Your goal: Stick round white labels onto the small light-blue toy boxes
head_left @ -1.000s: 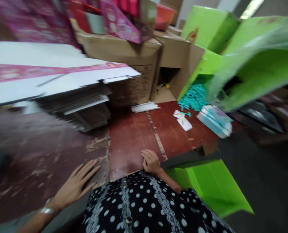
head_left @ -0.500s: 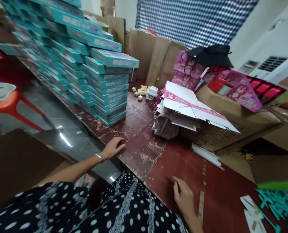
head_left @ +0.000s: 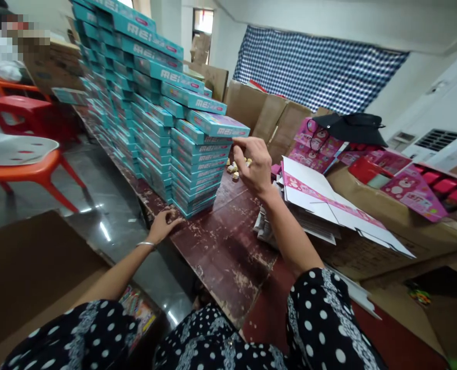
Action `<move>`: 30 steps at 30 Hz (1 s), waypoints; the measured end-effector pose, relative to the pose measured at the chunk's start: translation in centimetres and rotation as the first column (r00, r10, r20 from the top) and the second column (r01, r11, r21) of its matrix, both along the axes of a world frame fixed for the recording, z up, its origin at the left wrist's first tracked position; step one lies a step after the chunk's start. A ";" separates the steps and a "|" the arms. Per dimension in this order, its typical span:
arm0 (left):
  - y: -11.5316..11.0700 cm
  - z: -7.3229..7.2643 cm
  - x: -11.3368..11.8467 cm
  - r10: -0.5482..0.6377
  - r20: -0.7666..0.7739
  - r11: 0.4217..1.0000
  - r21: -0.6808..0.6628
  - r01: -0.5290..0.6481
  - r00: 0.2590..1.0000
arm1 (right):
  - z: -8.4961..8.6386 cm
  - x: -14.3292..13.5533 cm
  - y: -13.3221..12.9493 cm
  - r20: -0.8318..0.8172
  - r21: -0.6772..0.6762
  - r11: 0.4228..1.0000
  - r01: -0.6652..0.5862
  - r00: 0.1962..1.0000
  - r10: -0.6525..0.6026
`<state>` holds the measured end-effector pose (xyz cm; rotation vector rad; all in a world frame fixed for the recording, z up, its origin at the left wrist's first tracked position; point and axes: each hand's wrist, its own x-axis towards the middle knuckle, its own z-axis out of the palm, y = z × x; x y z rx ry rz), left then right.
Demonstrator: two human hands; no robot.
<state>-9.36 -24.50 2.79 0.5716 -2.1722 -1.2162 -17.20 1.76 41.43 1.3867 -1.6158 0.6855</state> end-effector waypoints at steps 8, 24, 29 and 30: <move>-4.0 6.8 -0.3 0.192 -0.189 0.980 0.083 -0.179 0.963 | 4.0 -6.0 -7.6 0.095 0.089 0.996 0.025 0.995 -0.034; -2.8 0.5 -4.8 0.032 -0.001 0.790 0.612 -0.025 0.999 | 1.2 -9.1 -13.3 0.133 0.135 0.991 -0.019 0.991 0.001; -3.5 -0.1 -6.0 0.024 -0.012 0.750 0.661 -0.010 1.000 | 0.9 -10.0 -13.4 0.088 0.130 0.991 -0.009 0.996 -0.002; -3.5 -0.3 -6.1 0.023 -0.012 0.747 0.664 -0.009 1.000 | 0.9 -9.9 -13.4 0.087 0.130 0.992 -0.005 0.996 -0.006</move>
